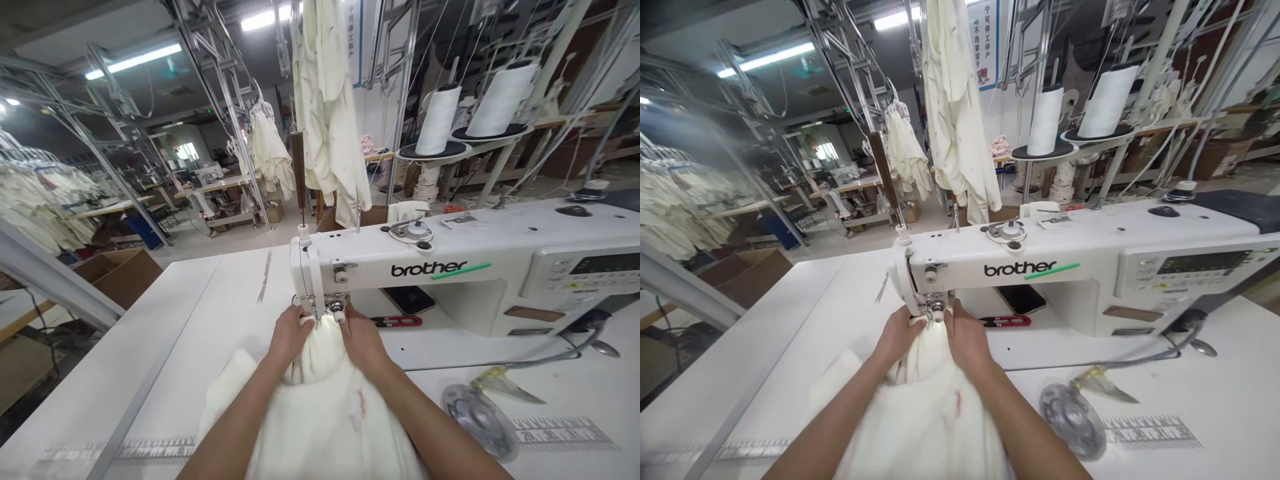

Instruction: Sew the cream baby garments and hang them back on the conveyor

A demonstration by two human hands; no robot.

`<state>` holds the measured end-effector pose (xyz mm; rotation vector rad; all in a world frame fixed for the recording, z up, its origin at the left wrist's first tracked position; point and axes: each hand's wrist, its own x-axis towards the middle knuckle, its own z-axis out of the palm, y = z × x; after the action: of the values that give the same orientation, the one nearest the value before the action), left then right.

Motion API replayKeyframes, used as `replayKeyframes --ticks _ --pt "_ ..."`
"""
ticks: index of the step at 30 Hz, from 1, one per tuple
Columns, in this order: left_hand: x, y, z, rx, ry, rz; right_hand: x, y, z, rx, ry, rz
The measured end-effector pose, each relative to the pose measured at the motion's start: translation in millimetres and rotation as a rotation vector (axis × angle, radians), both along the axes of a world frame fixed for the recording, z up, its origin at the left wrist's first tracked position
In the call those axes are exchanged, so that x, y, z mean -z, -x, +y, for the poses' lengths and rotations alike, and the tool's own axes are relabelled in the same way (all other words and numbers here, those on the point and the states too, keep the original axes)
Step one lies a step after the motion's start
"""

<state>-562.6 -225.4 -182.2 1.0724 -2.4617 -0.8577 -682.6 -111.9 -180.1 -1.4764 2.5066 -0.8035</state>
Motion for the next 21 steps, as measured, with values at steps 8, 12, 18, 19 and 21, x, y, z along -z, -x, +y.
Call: replayKeyframes --ticks 8,12,18,19,21 --pt "-7.8 -1 8 -0.04 0.004 -0.043 -2.4 0 3 -0.026 0.022 -0.047" --pt "-5.7 -1 12 -0.019 0.04 -0.037 -1.1 3 5 -0.079 0.06 -0.073" --pt "-0.6 2 17 0.011 0.088 -0.031 6.0 13 -3 -0.109 0.024 -0.079" --pt "-2.8 2 18 0.01 0.091 -0.033 6.6 14 -3 -0.119 0.015 -0.072" --pt "-12.6 -5 19 0.006 0.094 -0.041 6.5 14 -2 -0.165 -0.019 -0.062"
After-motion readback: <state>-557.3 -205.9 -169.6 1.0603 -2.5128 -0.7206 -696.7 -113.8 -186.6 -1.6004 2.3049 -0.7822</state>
